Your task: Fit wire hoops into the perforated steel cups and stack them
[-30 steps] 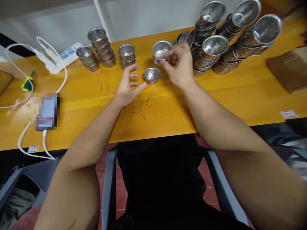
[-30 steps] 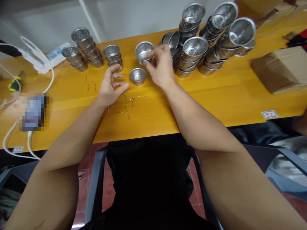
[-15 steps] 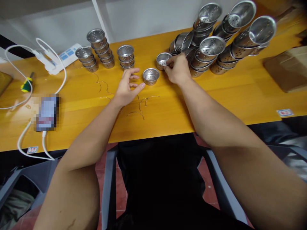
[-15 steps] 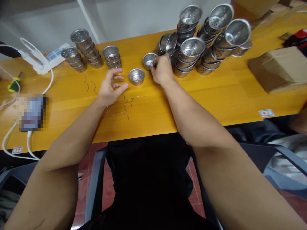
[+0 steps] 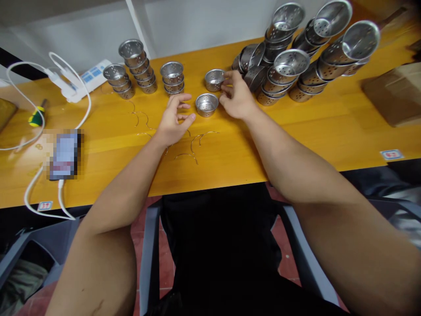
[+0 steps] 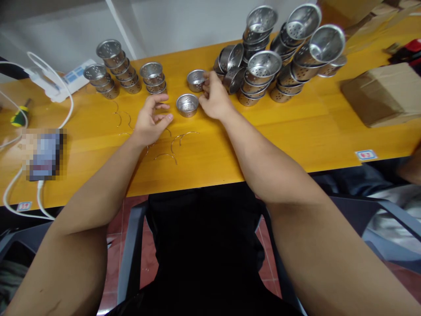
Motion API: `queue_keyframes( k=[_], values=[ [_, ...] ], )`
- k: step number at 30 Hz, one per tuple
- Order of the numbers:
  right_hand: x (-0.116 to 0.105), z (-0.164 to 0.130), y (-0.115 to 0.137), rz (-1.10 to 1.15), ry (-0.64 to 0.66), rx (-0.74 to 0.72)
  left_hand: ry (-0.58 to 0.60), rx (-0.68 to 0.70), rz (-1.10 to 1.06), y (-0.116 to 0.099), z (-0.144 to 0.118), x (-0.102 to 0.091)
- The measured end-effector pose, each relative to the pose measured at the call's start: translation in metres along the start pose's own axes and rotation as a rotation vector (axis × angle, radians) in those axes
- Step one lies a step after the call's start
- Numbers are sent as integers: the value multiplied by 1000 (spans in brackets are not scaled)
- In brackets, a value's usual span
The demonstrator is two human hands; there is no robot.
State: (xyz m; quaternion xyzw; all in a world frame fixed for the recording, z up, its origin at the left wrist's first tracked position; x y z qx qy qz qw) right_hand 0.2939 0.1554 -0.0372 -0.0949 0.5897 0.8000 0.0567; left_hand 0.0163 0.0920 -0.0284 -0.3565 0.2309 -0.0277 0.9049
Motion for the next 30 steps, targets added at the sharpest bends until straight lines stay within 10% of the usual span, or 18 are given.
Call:
queue_keyframes(
  k=[6,15,30],
  values=[
    [0,-29,56,-183,-141,-3,9,12,23,-9,0,0],
    [23,-21,37,-214,-2,149,20,38,60,-14,0,1],
    [41,-59,91,-767,356,98,31,56,100,6,-3,0]
  ],
)
Point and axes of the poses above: each hand's wrist, its own z-axis towards the middle knuckle, its own x-axis out of the palm, y = z × x, the point moved 8 cm from there along z, towards the middle knuckle, and after that the axes turned 14 degrees about x, right-handed, at the moved point
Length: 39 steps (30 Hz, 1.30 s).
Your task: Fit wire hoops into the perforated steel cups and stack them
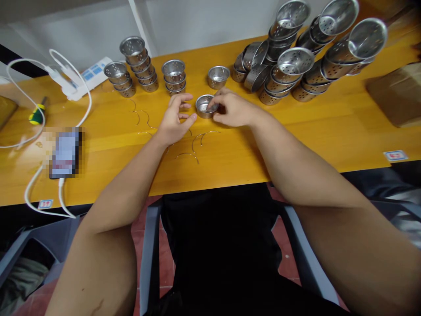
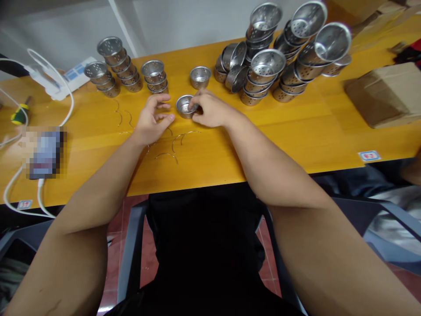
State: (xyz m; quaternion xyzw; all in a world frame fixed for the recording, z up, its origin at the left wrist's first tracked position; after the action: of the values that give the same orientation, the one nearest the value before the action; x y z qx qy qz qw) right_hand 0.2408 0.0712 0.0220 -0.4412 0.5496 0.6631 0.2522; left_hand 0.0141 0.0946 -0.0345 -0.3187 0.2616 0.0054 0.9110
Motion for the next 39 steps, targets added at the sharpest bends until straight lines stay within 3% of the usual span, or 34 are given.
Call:
queue_keyframes(
  k=[5,10,14,16,19,21,31,36,39],
  values=[
    [-7,-11,22,64,-23,-65,-75,-21,-31,10,0,-5],
    [-2,-23,45,182,-2,-138,-74,-15,-7,-4,5,-8],
    [-14,-30,49,192,9,-98,-84,-26,43,2,6,-14],
    [-18,-33,46,99,78,-62,-97,-23,55,12,5,-18],
    [-9,-37,40,-137,292,-8,-111,-19,54,24,3,-21],
    [-4,-39,38,-269,357,33,-121,-22,44,27,3,-20],
    [1,-61,52,-624,418,232,-79,-46,20,19,1,-12],
    [5,-64,71,-689,316,128,-90,-53,-2,14,2,-10],
    [11,-64,72,-693,321,100,-92,-44,10,8,4,-10]
  ],
)
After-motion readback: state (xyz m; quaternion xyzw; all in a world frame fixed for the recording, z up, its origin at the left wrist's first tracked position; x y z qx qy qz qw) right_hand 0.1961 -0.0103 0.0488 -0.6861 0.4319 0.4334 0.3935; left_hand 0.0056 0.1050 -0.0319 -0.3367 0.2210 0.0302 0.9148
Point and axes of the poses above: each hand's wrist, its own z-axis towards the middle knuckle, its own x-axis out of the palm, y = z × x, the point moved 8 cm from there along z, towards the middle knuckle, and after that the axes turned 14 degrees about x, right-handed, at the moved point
